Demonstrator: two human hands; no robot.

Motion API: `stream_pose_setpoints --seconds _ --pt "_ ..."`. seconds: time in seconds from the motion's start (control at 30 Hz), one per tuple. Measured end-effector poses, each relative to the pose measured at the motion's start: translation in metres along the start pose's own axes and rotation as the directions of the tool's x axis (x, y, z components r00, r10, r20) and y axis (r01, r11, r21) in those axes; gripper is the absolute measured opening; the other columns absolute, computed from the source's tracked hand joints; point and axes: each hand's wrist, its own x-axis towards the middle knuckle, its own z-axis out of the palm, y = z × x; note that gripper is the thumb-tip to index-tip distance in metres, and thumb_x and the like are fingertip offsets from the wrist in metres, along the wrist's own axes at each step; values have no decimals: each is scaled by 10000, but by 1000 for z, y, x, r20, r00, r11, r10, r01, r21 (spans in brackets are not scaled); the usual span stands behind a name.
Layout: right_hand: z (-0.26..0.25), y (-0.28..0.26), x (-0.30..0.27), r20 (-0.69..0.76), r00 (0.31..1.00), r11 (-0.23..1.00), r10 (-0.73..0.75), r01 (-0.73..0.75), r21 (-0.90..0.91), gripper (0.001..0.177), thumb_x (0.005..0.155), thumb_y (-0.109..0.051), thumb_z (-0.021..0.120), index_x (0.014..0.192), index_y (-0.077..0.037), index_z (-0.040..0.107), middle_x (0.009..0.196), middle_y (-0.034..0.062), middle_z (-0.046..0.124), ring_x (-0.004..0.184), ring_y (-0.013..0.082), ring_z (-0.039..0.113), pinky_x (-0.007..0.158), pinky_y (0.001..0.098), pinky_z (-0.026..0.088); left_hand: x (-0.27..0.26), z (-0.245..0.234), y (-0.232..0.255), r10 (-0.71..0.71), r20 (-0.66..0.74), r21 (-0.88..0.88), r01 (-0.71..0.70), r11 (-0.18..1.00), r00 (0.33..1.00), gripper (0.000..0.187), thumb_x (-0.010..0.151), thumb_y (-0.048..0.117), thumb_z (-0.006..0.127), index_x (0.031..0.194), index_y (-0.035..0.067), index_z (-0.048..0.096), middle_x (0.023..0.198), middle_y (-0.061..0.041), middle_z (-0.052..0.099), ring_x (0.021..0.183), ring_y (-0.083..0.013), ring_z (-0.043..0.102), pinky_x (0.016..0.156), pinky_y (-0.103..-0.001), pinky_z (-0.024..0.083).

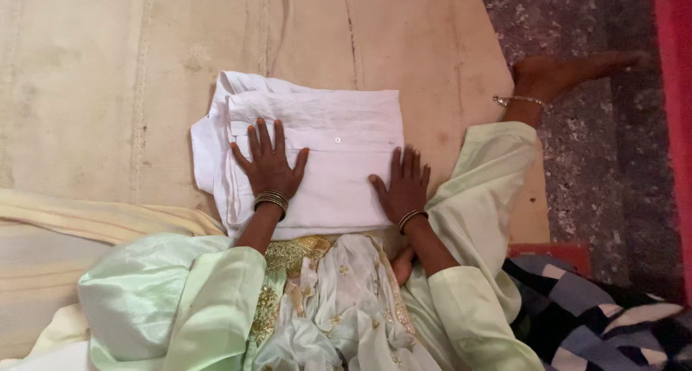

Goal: The person folds a white shirt by laying it flat, folding the sleeves inward, and then folding the body of the shirt into a square.

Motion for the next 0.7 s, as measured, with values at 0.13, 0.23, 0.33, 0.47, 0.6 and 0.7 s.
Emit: stream_pose_setpoints --seconds 0.13,0.23,0.33,0.47,0.6,0.7 --pt "6 -20 -15 -374 925 967 -61 147 206 916 1044 -622 423 1634 44 201 1714 263 146 1599 415 118 1274 556 67 -1 2 -2 8 -29 -26 -8 1000 1000 854 992 655 504 1635 110 368 1703 -215 262 1563 -406 222 1189 -726 2" --pt "15 -46 -13 -293 912 936 -288 333 116 916 1020 -641 436 1621 18 224 1709 225 174 1597 379 140 1285 540 80 0 3 -3 12 -16 -3 -12 1000 1000 854 989 659 503 1635 118 368 1703 -221 262 1563 -400 220 1195 -725 2" --pt "16 -43 -2 -135 935 937 -328 341 82 936 977 -665 454 1601 2 248 1686 203 208 1571 354 159 1257 528 86 -2 3 -2 2 -17 -29 -3 1000 1000 850 982 660 502 1629 125 370 1697 -206 258 1566 -400 209 1185 -725 2" --pt "24 -32 4 -224 959 973 -172 200 112 917 1007 -655 430 1616 8 255 1697 201 230 1591 343 167 1278 529 96 -4 7 -5 5 11 8 -5 1000 1000 832 999 645 498 1634 125 361 1710 -210 245 1578 -394 192 1200 -719 0" --pt "25 -26 6 -226 969 988 -99 122 92 939 983 -675 438 1601 9 260 1688 194 226 1568 349 163 1247 559 98 -7 1 -13 61 -11 -28 -61 998 998 772 1030 592 489 1660 170 340 1730 -204 198 1592 -411 144 1225 -705 9" --pt "24 -20 2 -176 984 992 -21 41 115 943 975 -682 437 1596 4 255 1688 192 212 1566 340 158 1225 586 99 -21 -13 -22 -81 0 20 81 997 997 753 1021 561 494 1655 191 327 1722 -220 155 1581 -437 109 1209 -709 4"
